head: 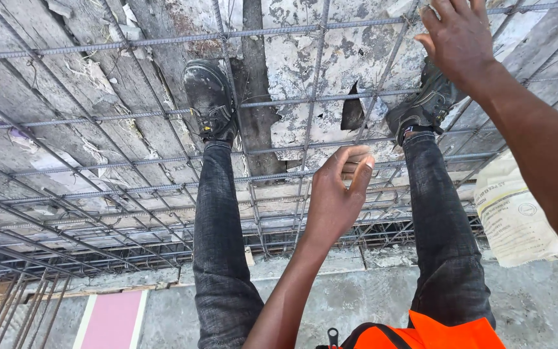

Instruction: Placing concrete spacers under a rebar grid to provide clearance for concrete cover on a construction site.

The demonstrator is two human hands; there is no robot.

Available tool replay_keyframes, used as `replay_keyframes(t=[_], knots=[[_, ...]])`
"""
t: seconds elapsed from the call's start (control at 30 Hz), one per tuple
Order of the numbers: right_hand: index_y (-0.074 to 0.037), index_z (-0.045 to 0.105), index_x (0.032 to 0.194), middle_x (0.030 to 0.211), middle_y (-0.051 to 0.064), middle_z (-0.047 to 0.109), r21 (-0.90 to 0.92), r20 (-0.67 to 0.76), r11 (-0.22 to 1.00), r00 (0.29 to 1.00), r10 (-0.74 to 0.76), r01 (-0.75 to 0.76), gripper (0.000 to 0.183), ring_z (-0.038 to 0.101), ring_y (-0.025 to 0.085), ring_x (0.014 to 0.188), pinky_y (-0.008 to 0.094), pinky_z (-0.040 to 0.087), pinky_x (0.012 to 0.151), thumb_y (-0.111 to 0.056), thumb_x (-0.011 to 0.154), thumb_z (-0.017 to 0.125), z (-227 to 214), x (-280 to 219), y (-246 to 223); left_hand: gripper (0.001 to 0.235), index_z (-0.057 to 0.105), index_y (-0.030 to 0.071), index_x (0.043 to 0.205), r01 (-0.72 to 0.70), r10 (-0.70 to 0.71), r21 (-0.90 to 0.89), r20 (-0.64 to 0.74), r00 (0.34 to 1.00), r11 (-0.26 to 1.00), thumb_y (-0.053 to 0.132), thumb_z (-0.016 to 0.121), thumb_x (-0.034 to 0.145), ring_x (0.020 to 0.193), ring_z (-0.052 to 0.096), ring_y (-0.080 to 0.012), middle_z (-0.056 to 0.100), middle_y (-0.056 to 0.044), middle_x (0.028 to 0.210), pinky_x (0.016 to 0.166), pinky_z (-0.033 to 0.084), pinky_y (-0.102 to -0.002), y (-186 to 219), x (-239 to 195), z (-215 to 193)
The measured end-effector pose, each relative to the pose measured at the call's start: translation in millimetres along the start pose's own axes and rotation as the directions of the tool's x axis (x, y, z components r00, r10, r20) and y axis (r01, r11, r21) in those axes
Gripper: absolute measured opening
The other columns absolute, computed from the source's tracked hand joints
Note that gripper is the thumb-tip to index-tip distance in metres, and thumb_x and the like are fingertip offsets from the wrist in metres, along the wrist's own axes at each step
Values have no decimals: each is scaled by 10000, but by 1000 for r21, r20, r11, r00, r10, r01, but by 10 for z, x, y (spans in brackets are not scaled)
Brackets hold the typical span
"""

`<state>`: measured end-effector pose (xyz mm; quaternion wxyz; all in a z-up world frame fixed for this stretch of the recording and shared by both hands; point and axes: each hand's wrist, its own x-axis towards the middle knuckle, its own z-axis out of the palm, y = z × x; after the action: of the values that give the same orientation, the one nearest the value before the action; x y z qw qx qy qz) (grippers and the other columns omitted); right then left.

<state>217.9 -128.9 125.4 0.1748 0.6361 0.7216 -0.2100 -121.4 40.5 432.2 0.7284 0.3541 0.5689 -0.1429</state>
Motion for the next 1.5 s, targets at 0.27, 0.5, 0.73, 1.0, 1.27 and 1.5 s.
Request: replay_keyframes(t=[0.27,0.5,0.73,1.0,1.27,1.5], knots=[[-30,698,1541,1450,179,660,111,82,957,962,259,-267,419,643,336,1298,480,567,1166,-433,1431,729,219,130,-442,524,764,125,1450,-17,19,52,-36,999,998,515,579,1153,1184,843,-224,878,-77,1342,1023,699,-404,37,-18,-51],[35,510,1655,1563,253,538,369,115,783,861,496,-500,465,625,224,832,431,671,762,-274,1432,775,43,202,-733,513,752,121,1438,-79,78,36,39,996,996,508,544,1175,1197,848,-246,865,-98,1358,1049,695,-407,278,-199,-93],[72,601,1671,1667,276,474,196,282,890,893,352,-413,608,789,461,1080,612,753,871,-507,1495,541,-165,194,-581,571,728,70,1503,-130,130,-32,-13,991,991,509,557,1181,1266,851,-278,852,-139,1427,1097,708,-426,265,-201,-227],[-47,700,1605,1371,211,746,115,164,932,932,324,-344,430,781,361,924,518,678,709,-456,1539,587,108,116,-570,624,715,95,1505,-136,137,-54,13,991,989,576,478,1186,1251,842,-296,829,-124,1441,1078,705,-459,218,-201,-217],[-122,751,1511,778,-16,511,100,321,928,894,312,-359,359,398,126,546,342,468,499,-413,1586,554,220,169,-478,622,731,96,1477,-115,116,-49,22,993,992,579,448,1205,1232,843,-302,831,-122,1420,1062,709,-459,269,-254,-206],[-165,649,1283,872,-18,450,278,303,800,839,452,-532,278,355,150,669,360,381,568,-232,1542,572,273,188,-621,642,699,155,1548,-79,83,-53,61,995,995,622,414,1212,1375,808,-380,782,-106,1526,1064,715,-561,171,-294,-72]])
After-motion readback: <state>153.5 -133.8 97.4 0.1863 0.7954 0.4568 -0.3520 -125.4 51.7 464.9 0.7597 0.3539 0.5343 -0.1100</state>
